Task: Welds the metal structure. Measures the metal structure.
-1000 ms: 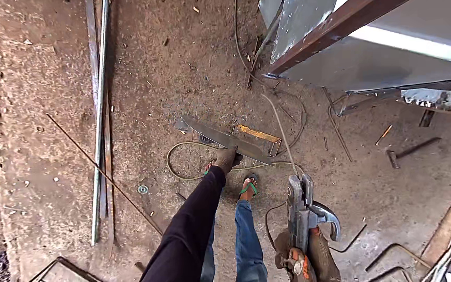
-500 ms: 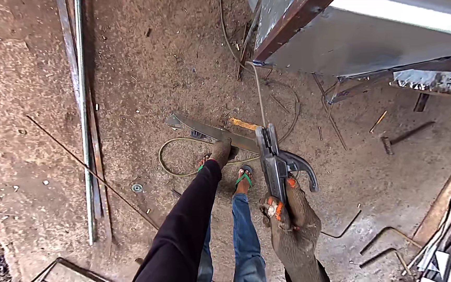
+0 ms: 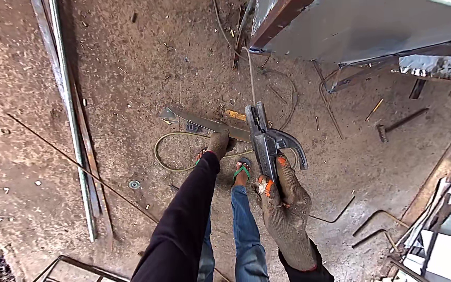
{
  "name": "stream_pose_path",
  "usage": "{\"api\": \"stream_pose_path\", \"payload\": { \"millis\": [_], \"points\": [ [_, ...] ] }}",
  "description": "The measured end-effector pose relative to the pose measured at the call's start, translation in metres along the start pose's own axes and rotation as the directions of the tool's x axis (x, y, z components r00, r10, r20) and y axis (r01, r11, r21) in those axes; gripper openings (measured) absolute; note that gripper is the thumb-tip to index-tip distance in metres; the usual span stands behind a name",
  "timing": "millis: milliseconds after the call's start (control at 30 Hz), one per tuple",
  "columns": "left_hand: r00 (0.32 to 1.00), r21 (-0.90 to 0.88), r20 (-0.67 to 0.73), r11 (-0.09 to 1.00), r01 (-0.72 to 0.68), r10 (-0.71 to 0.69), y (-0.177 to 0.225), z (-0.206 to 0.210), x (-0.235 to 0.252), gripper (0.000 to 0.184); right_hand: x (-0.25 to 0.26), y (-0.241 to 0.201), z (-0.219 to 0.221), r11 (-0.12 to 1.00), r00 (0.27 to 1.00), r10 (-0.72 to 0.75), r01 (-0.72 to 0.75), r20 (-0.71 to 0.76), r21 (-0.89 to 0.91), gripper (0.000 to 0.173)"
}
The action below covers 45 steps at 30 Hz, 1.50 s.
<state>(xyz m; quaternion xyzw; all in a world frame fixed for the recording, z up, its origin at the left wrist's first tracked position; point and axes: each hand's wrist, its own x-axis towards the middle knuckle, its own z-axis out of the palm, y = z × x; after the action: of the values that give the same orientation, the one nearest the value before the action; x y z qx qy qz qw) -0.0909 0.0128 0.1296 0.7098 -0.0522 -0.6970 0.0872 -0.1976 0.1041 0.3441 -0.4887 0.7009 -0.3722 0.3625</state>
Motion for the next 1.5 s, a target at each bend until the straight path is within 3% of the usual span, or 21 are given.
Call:
{"api": "stream_pose_path", "payload": {
  "millis": [600, 900, 1067, 1167, 1233, 1333, 1433, 1500],
  "points": [
    [1.000, -0.005, 0.012, 1.000, 0.001, -0.001, 0.007, -0.001, -0.007, 0.031, -0.004, -0.007, -0.004, 0.999, 0.998, 0.050, -0.051, 0.037, 0.003, 0.046],
    [1.000, 0.006, 0.006, 1.000, -0.008, 0.008, -0.008, 0.004, 0.027, 0.037, -0.001, -0.013, -0.008, 0.963, 0.986, 0.160, -0.164, 0.037, 0.215, 0.049],
    [1.000, 0.020, 0.013, 1.000, -0.022, 0.022, 0.004, 0.003, 0.002, 0.036, -0.001, -0.010, -0.012, 0.993, 0.993, 0.095, -0.100, 0.072, 0.062, 0.047],
    [1.000, 0.022, 0.016, 1.000, 0.006, -0.007, -0.006, 0.004, 0.029, 0.039, 0.002, -0.014, -0.015, 0.926, 0.978, 0.197, -0.208, 0.066, 0.316, 0.048],
    [0.999, 0.026, 0.020, 0.999, 0.043, -0.043, -0.009, 0.005, 0.040, 0.041, 0.004, -0.014, -0.019, 0.893, 0.972, 0.224, -0.231, 0.064, 0.385, 0.049],
    [1.000, -0.011, 0.002, 1.000, 0.020, -0.020, -0.005, 0.007, 0.032, 0.035, 0.003, -0.007, -0.018, 0.957, 0.985, 0.163, -0.171, 0.052, 0.236, 0.047],
    [0.999, -0.008, 0.021, 0.999, -0.032, 0.033, 0.006, 0.004, -0.003, 0.035, 0.000, 0.012, -0.014, 1.000, 0.999, -0.028, 0.029, 0.037, -0.011, 0.042],
    [0.997, 0.001, 0.055, 0.998, -0.058, 0.058, 0.005, 0.000, -0.012, 0.039, -0.003, 0.019, -0.013, 0.993, 0.993, -0.110, 0.112, 0.031, -0.037, 0.041]
  ]
}}
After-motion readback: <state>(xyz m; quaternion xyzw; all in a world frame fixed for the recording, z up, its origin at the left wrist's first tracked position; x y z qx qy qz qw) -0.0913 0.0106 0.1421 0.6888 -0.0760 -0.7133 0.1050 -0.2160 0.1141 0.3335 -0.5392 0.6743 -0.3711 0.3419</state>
